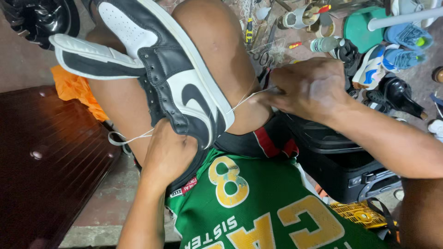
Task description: The person sits on the floor of a cluttered shoe repair workspace and hand-stitches a black and white sneaker, pulling needle and white thread through the sole edge while holding the shoe against their lap, repositioning the shoe and pulling the thread taut repeatedly.
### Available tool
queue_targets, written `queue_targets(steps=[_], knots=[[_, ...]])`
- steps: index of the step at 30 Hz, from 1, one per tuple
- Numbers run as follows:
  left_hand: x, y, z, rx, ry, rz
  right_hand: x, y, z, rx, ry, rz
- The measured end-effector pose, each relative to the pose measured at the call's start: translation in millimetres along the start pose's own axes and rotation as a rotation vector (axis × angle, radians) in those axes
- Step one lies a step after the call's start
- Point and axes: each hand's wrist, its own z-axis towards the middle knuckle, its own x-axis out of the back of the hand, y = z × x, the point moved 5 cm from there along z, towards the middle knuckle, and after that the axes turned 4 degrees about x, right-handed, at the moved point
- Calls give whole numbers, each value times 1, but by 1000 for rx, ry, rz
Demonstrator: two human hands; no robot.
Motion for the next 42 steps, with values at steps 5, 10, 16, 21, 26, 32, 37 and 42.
queue_targets(steps=[5, 10, 16, 21, 26, 32, 37, 42], knots=[[20, 28, -33, -21, 606, -133, -1, 31, -34, -141, -47, 122], [-9, 68, -54, -217, 695, 56, 2, 21, -39, -134, -33, 219], [-48, 94, -9, -323, 321, 493, 1, 6, -42, -103, 18, 273], [-41, 82, -11, -303, 374, 358, -12, -8, -32, 183, 31, 533], [-36, 49, -28, -96, 409, -451, -26, -23, -15, 16, 315, 733], [-20, 54, -29, 192, 212, -402, -42, -18, -45, -72, -35, 923], [-38, 73, -16, 68, 135, -112, -47, -12, -54, -173, -320, 954], [-26, 80, -6, 40, 169, -191, -35, -16, -41, 83, -309, 1035]])
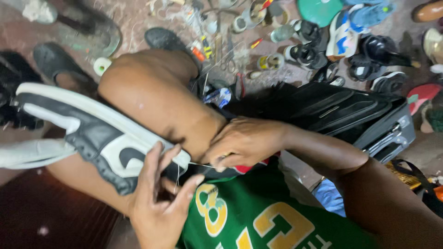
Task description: The person sits on the floor of a cluttered shoe repair workspace and hand-stitches a black and white sneaker, pulling needle and white thread through the sole edge while holding the shoe against their lap, repositioning the shoe and pulling the thread taut repeatedly.
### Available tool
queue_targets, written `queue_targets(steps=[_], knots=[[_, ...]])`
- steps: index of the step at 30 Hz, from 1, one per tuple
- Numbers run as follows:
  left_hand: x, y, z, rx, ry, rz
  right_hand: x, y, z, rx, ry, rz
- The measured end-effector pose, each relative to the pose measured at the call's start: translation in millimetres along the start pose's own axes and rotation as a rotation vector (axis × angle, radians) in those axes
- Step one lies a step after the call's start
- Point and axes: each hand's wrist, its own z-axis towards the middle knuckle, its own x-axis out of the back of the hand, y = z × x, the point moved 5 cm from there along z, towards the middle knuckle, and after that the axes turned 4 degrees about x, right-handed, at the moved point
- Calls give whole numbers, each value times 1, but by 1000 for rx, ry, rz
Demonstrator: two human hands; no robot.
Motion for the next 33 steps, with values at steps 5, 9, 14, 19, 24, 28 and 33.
queue_targets(steps=[5, 9, 14, 19, 24, 28, 33], knots=[[19, 7, -20, 99, 107, 408, 22, -9, -10, 49, -99, 121], [28, 1, -25, 269, -47, 370, 46, -10, -17, -1, 99, 112], [9, 9, -11, 168, -129, 36, 40, -21, -21, -24, 156, 169], [-10, 6, 4, 131, -39, 314, 26, -32, 2, 6, 335, 68], [-14, 11, 2, 8, 102, 310, 5, -24, 24, 17, 421, -204], [-14, 3, -3, 75, 84, 279, 22, 16, -5, 9, 547, -403], [-2, -1, 0, 51, 75, 278, 123, 121, -117, -546, 672, -876]])
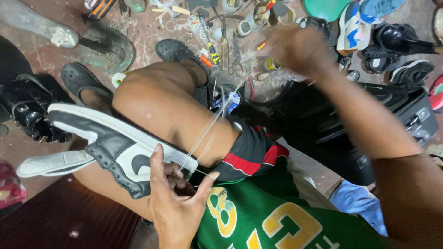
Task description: The person sits on the floor of a cluttered shoe repair workspace and hand-stitches a black and white sneaker, pulling needle and white thread through the sole edge while holding the shoe against their lap, repositioning the shoe and pulling the thread taut repeatedly.
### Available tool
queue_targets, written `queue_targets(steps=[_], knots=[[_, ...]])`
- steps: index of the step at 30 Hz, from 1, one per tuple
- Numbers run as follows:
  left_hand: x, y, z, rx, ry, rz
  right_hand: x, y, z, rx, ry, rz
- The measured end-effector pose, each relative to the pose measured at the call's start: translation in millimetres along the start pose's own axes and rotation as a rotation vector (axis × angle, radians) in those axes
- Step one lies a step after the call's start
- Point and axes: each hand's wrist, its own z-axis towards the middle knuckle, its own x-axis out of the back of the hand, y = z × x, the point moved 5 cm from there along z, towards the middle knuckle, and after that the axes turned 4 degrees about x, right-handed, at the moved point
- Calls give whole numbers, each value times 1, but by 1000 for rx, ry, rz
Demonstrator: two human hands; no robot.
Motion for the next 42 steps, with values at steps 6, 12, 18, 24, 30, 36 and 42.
queue_targets(steps=[6, 12, 18, 24, 30, 36, 42], knots=[[-3, 22, -1, -80, 5, -26, 36, 73, -37, -270, -9, -360], [-5, 33, -1, -119, 1, 16, -4, -133, -74, 108, -284, 436], [4, 13, -18, -166, 60, -126, 1, -214, -56, 242, -291, 870], [41, -44, -34, -109, 381, -91, 28, -197, -47, 130, -284, 1263], [10, -100, -15, 102, 86, 7, -2, -228, -54, 84, -389, 1140], [53, -167, -50, 162, 321, -401, -23, -258, -38, 193, -55, 759], [112, -201, -71, 300, 641, -351, -26, -256, -36, 151, -140, 717]])
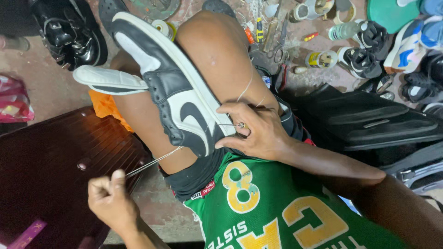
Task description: The person sits on the floor of a cluttered shoe repair workspace and hand-stitches a black and white sneaker, pulling needle and white thread through the sole edge while holding the shoe against their lap, repositioning the shoe and pulling the thread taut repeatedly.
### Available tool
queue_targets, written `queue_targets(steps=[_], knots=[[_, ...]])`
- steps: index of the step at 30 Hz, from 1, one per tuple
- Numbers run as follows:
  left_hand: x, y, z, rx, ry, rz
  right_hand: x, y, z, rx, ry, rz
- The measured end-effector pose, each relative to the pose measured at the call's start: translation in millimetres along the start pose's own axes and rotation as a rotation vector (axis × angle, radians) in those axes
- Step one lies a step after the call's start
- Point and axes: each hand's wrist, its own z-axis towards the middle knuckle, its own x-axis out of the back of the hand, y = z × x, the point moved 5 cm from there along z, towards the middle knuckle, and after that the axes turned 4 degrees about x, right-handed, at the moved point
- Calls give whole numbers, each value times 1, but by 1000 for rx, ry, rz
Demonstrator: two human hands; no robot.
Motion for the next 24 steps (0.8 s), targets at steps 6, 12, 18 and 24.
queue_targets(steps=[6, 12, 18, 24], knots=[[-89, 85, -57, -636, -366, 339, 16, -10, 0, -1, -198, -123], [-140, 77, -39, -501, -700, 420, 65, -25, 3, -23, -499, -429], [-137, 64, -38, -354, -606, 114, 36, -26, 8, 155, -179, -237], [-140, 63, -43, -283, -633, 85, 37, 8, -5, -95, -372, -146]])
